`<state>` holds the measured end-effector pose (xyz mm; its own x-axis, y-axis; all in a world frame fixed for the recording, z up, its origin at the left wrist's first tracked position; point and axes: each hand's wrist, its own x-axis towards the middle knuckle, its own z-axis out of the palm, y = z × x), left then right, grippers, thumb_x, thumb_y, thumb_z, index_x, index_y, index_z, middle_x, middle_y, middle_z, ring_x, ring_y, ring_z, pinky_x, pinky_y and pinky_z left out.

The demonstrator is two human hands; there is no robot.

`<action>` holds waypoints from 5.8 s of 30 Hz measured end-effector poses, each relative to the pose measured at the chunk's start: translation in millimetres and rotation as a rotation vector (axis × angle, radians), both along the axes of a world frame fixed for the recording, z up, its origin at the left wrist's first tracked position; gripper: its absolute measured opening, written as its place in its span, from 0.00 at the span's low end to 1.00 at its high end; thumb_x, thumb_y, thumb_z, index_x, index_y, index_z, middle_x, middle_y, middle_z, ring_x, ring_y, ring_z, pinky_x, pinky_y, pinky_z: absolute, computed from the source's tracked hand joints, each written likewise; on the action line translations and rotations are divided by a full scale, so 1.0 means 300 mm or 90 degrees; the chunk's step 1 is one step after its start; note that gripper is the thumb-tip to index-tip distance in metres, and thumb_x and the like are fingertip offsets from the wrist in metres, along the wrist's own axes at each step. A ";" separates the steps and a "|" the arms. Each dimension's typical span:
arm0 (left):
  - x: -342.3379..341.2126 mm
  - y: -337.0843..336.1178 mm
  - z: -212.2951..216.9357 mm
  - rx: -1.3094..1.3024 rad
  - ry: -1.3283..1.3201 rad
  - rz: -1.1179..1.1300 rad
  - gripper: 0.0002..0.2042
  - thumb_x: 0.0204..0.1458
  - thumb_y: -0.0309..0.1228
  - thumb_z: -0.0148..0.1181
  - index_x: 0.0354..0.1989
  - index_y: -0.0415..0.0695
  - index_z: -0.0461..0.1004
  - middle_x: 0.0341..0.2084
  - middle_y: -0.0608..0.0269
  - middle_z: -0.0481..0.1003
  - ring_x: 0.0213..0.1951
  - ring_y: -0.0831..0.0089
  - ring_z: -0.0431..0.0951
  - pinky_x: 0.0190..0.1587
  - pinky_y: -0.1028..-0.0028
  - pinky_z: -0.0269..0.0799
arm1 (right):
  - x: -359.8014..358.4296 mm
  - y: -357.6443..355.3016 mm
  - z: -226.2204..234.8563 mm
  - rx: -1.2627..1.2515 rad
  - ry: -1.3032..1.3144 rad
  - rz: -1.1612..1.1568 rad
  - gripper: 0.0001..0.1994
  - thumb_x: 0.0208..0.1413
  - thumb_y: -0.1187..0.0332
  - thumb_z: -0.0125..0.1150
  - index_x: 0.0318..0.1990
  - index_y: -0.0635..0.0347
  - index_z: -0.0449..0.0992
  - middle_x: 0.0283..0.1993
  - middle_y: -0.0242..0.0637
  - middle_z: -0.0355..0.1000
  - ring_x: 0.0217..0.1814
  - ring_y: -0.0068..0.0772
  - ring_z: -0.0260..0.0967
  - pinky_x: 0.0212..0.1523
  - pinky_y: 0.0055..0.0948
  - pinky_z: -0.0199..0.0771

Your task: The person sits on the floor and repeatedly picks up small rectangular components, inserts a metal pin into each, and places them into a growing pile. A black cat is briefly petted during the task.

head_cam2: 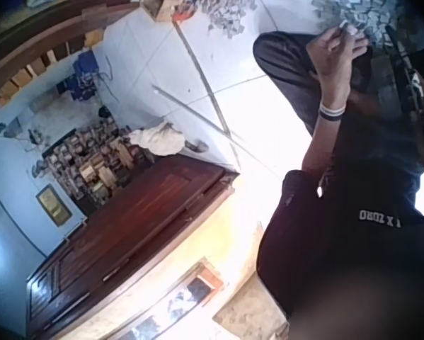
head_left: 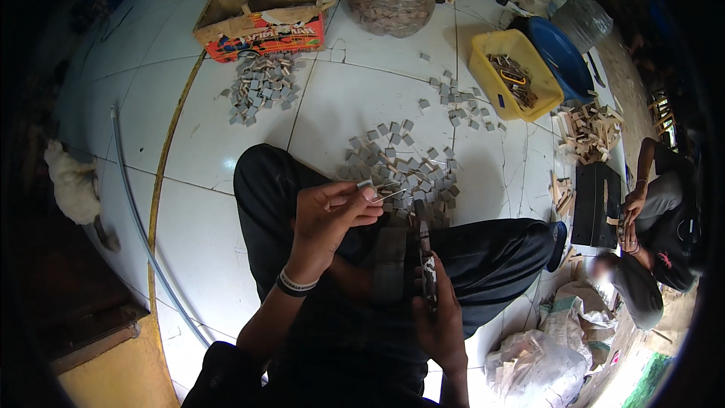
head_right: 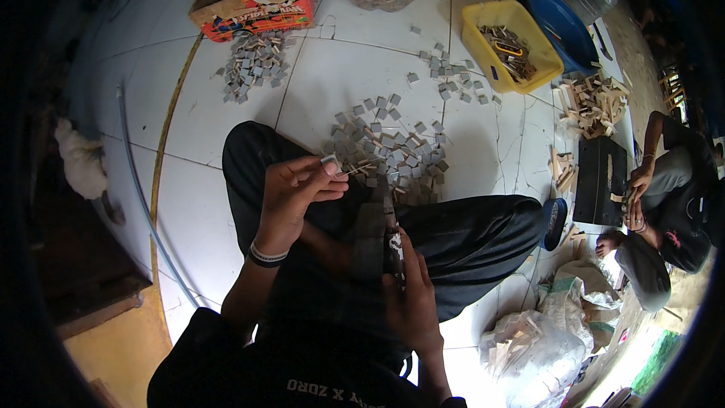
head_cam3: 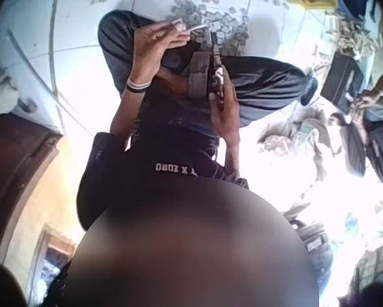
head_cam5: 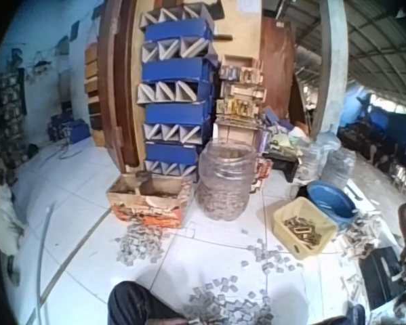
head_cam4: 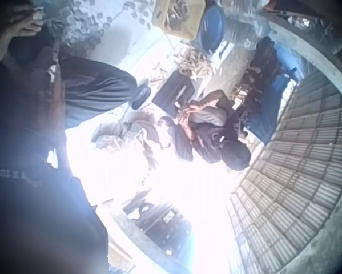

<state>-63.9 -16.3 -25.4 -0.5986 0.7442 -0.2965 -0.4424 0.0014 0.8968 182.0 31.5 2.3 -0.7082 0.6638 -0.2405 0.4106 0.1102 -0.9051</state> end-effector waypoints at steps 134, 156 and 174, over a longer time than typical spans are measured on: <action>0.059 -0.057 -0.072 0.273 -0.288 -0.148 0.11 0.67 0.33 0.60 0.51 0.45 0.67 0.72 0.37 0.60 0.67 0.46 0.72 0.68 0.52 0.74 | -0.063 -0.100 -0.028 -0.571 0.291 0.007 0.26 0.74 0.66 0.49 0.75 0.61 0.54 0.61 0.51 0.70 0.62 0.44 0.74 0.60 0.43 0.78; 0.059 0.028 -0.163 0.226 -0.257 -0.117 0.12 0.65 0.24 0.61 0.55 0.40 0.73 0.57 0.54 0.77 0.61 0.64 0.77 0.67 0.63 0.73 | -0.072 -0.079 -0.159 -0.001 -0.063 -0.140 0.10 0.70 0.63 0.59 0.44 0.61 0.72 0.28 0.47 0.76 0.30 0.50 0.78 0.32 0.46 0.74; -0.036 0.144 -0.473 -0.233 0.481 -0.127 0.15 0.58 0.41 0.71 0.40 0.40 0.84 0.29 0.60 0.85 0.32 0.76 0.84 0.38 0.72 0.78 | 0.013 0.092 -0.299 -0.583 0.285 -0.288 0.28 0.73 0.50 0.53 0.65 0.67 0.67 0.65 0.56 0.73 0.69 0.53 0.71 0.65 0.55 0.75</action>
